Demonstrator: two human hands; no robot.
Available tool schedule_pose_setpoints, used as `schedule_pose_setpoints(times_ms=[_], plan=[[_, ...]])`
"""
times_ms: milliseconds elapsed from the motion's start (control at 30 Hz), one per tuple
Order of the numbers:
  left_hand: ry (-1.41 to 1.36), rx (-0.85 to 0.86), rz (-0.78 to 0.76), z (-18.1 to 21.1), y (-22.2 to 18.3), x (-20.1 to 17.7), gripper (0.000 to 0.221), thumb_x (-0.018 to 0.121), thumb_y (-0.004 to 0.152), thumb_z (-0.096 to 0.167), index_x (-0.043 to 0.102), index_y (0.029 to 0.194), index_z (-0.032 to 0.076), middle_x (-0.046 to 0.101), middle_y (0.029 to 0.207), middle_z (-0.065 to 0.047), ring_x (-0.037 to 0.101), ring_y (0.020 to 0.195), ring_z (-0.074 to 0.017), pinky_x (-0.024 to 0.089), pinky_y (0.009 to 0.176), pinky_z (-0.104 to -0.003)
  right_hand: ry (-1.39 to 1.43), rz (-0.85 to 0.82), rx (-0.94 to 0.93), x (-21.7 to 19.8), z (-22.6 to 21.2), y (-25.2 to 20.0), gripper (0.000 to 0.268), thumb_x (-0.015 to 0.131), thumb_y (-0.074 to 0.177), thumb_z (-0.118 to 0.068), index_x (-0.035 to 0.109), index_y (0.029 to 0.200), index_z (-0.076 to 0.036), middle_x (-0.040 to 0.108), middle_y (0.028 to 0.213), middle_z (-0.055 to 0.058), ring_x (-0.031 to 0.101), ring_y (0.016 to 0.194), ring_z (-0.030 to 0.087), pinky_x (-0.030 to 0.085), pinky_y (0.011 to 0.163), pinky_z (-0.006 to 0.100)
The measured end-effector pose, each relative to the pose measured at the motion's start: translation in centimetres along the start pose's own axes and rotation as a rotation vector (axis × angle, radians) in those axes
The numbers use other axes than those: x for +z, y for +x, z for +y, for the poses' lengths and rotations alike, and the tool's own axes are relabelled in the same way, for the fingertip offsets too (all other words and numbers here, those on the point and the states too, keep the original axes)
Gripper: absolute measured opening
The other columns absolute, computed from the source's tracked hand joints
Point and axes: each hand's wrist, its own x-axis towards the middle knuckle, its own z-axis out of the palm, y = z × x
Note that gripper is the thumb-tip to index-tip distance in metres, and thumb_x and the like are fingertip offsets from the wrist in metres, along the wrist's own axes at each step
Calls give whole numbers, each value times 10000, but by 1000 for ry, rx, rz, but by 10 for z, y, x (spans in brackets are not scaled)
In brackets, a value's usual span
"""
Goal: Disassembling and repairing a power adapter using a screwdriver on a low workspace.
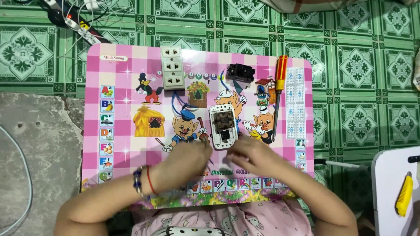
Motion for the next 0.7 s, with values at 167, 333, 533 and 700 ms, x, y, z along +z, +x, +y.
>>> schedule_pose_setpoints(times_ms=[167, 333, 533, 700], plan=[[-78, 216, 294, 15, -11, 9, 141, 614, 833, 122, 588, 925, 19, 626, 760, -123, 597, 644, -268, 476, 473, -370, 247, -236, 133, -5, -31, 0, 183, 655, 923, -197, 790, 941, -74, 739, 754, 8, 568, 567, 110, 462, 534, 264], [-63, 228, 302, 15, -10, 23, 163, 626, 837, 159, 619, 935, 29, 628, 722, -107, 603, 591, -269, 461, 467, -373, 525, -277, 237, 14, -16, -3, 148, 668, 925, -97, 796, 913, -22, 716, 690, 9, 500, 539, 70, 396, 502, 229], [-67, 238, 277, 17, -7, 16, 366, 618, 843, 136, 612, 1174, -18, 634, 769, -114, 614, 629, -268, 478, 460, -365, 654, -300, 345, 20, -21, -5, 211, 640, 912, -10, 808, 1037, -40, 757, 757, 17, 425, 490, 41, 308, 445, 217], [-417, -125, 109, -4, 16, -57, 233, 571, 914, 137, 704, 1039, -8, 725, 791, -216, 709, 783, -406, 575, 584, -514, 550, -4, 124, -2, 23, -18, 176, 636, 914, -50, 781, 996, 9, 734, 734, 199, 723, 679, 307, 583, 694, 417]])
